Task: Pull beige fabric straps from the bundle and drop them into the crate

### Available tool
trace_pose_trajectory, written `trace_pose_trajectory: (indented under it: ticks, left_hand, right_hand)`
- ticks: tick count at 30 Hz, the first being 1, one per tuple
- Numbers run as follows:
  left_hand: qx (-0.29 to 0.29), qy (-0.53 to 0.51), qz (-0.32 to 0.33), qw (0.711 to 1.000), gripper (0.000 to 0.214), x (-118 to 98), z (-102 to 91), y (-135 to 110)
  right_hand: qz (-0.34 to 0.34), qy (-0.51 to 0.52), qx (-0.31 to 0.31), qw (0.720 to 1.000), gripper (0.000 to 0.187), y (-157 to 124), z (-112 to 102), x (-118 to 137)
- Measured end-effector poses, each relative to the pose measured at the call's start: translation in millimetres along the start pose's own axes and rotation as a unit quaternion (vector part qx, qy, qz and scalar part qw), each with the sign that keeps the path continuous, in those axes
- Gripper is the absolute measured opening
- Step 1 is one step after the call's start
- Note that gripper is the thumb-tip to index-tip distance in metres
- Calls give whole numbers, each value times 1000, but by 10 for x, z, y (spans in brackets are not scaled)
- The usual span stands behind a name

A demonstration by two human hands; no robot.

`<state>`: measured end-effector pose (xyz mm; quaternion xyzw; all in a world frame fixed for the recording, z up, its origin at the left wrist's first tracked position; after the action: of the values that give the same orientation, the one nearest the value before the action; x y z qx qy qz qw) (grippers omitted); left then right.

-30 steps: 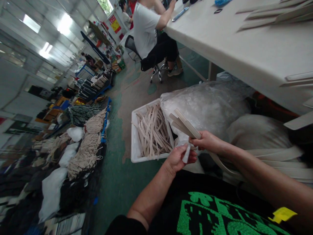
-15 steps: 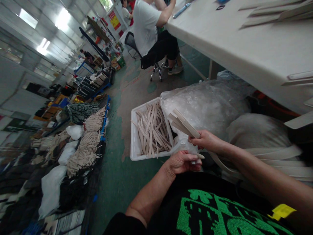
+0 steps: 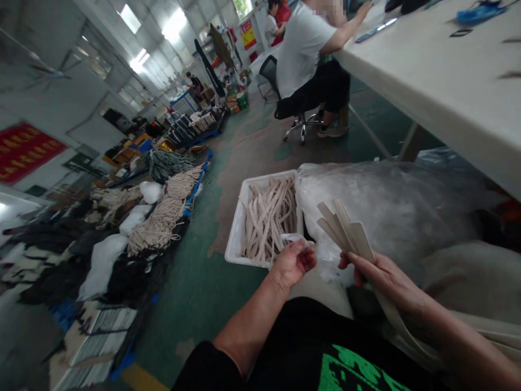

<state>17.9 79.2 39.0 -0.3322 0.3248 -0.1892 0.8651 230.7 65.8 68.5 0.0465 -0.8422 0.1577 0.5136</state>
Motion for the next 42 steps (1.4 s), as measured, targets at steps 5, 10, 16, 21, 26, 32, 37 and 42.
trace_pose_trajectory:
  ticks: [5,10,16,21,26,32,37,42]
  left_hand:
    - [-39,-103,71,991,30,-163,150,-26]
    - [-42,-132,89,986,29,-165,205,-4]
    - [-4,-106,115,988,52,44,170,82]
    - [-3,-105,135,985,59,88,170,91]
    - [-10,-84,135,987,56,109,179,57]
    - [17,-38,86,995,64,378,180,8]
    - [9,-56,90,994,57,408,143,13]
    - [-20,-89,118,989,50,257,0,0]
  right_hand:
    - [-8,-5,45,999,58,-28,55,30]
    - [2,-6,64,998,51,3,155,3]
    - [10,-10,53,998,40,42,253,-52]
    - [-9,-80,36,996,34,71,245,-101]
    - [-8,-130,33,991,33,80,218,-62]
    - [9,-81,68,994,44,112,202,5]
    - [59,-34,92,993,57,55,71,-81]
    - [84,-40,79,993,45,-13,-34,-259]
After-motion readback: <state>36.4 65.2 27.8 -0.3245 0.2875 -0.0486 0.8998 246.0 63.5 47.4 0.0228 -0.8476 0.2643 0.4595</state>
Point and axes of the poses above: each hand's wrist, its own y-axis towards the middle knuckle, its own z-axis out of the palm, x = y × z, the point moved 2 cm from there along y, towards the middle knuckle, and after that the axes turned 9 degrees about -y, right-handed, at the moved point
